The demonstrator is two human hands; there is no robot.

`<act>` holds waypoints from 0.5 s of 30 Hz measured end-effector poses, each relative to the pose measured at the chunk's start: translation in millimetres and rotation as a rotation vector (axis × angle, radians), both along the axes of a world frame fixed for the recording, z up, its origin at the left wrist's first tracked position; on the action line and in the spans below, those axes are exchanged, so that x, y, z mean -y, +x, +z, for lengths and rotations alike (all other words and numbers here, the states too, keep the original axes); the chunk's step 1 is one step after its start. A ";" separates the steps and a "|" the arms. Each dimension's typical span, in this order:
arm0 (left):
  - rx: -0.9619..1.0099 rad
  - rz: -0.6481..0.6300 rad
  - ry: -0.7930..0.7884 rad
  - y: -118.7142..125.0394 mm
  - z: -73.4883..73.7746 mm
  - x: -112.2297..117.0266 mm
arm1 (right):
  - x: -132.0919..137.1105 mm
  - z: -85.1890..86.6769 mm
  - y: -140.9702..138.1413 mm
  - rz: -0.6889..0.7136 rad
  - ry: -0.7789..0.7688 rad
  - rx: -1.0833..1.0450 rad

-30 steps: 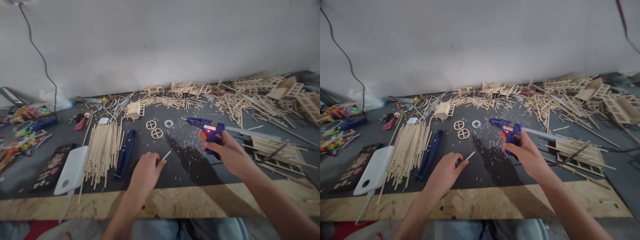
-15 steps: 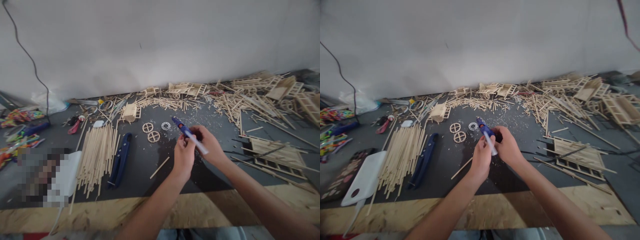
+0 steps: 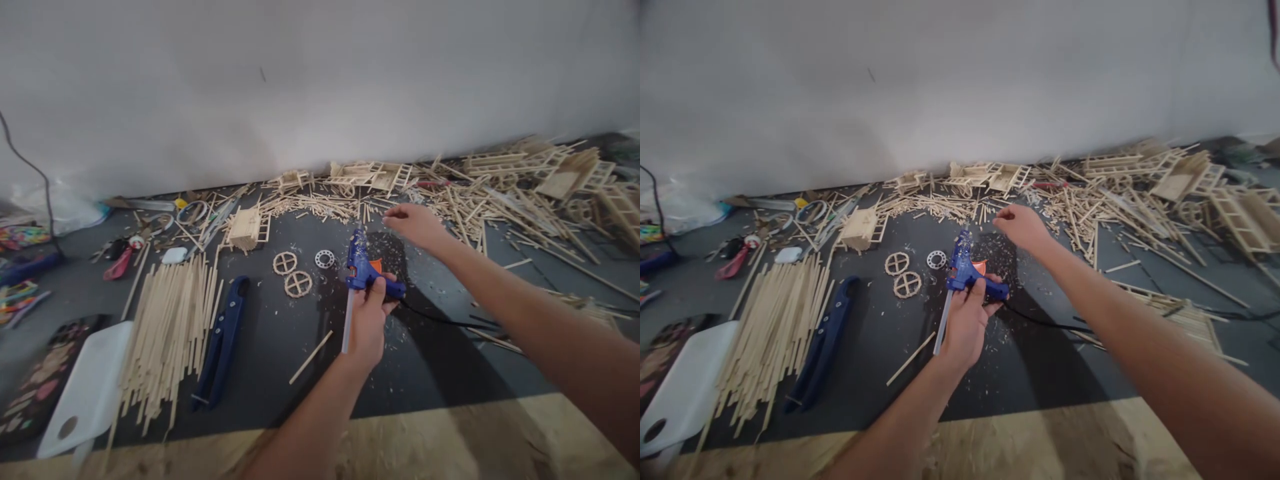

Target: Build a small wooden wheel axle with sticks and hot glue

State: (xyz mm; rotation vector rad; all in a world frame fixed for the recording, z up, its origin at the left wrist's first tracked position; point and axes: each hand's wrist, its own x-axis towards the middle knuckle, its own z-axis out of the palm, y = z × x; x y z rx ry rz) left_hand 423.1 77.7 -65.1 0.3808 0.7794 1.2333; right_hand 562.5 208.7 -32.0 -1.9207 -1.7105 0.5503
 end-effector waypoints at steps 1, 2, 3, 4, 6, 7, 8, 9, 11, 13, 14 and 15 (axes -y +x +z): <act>0.000 -0.005 0.006 -0.3 -1.0 0.0 | -12.3 -2.9 -2.3 0.006 -0.028 0.080; -0.002 -0.009 0.008 -0.6 -1.8 -0.1 | -23.0 -6.1 -5.3 0.019 -0.060 0.150; -0.002 -0.012 0.007 -1.0 -2.2 -0.2 | -32.3 -9.5 -8.5 0.020 -0.075 0.179; 0.002 -0.016 0.004 -1.3 -2.3 -0.3 | -40.1 -12.9 -11.7 0.022 -0.090 0.201; 0.015 -0.024 -0.006 -2.0 -1.9 -0.3 | -52.2 -18.9 -17.1 0.012 -0.111 0.227; 0.024 -0.027 -0.011 -2.3 -1.4 -0.2 | -56.8 -21.3 -19.2 0.004 -0.121 0.242; 0.034 -0.029 -0.015 -2.5 -1.0 0.0 | -60.8 -23.1 -20.9 -0.006 -0.129 0.256; 0.042 -0.031 -0.019 -2.6 -0.5 0.2 | -64.3 -24.4 -22.2 -0.015 -0.136 0.269; 0.054 -0.037 -0.021 -2.8 0.5 0.8 | -70.5 -25.6 -24.1 -0.026 -0.147 0.289; 0.070 -0.043 -0.027 -2.9 1.3 1.4 | -76.5 -25.9 -25.5 -0.024 -0.154 0.303; 0.080 -0.046 -0.035 -2.9 1.8 1.6 | -79.6 -26.0 -26.1 -0.022 -0.157 0.307; 0.092 -0.046 -0.045 -2.9 2.4 1.6 | -82.8 -26.3 -26.4 -0.021 -0.162 0.311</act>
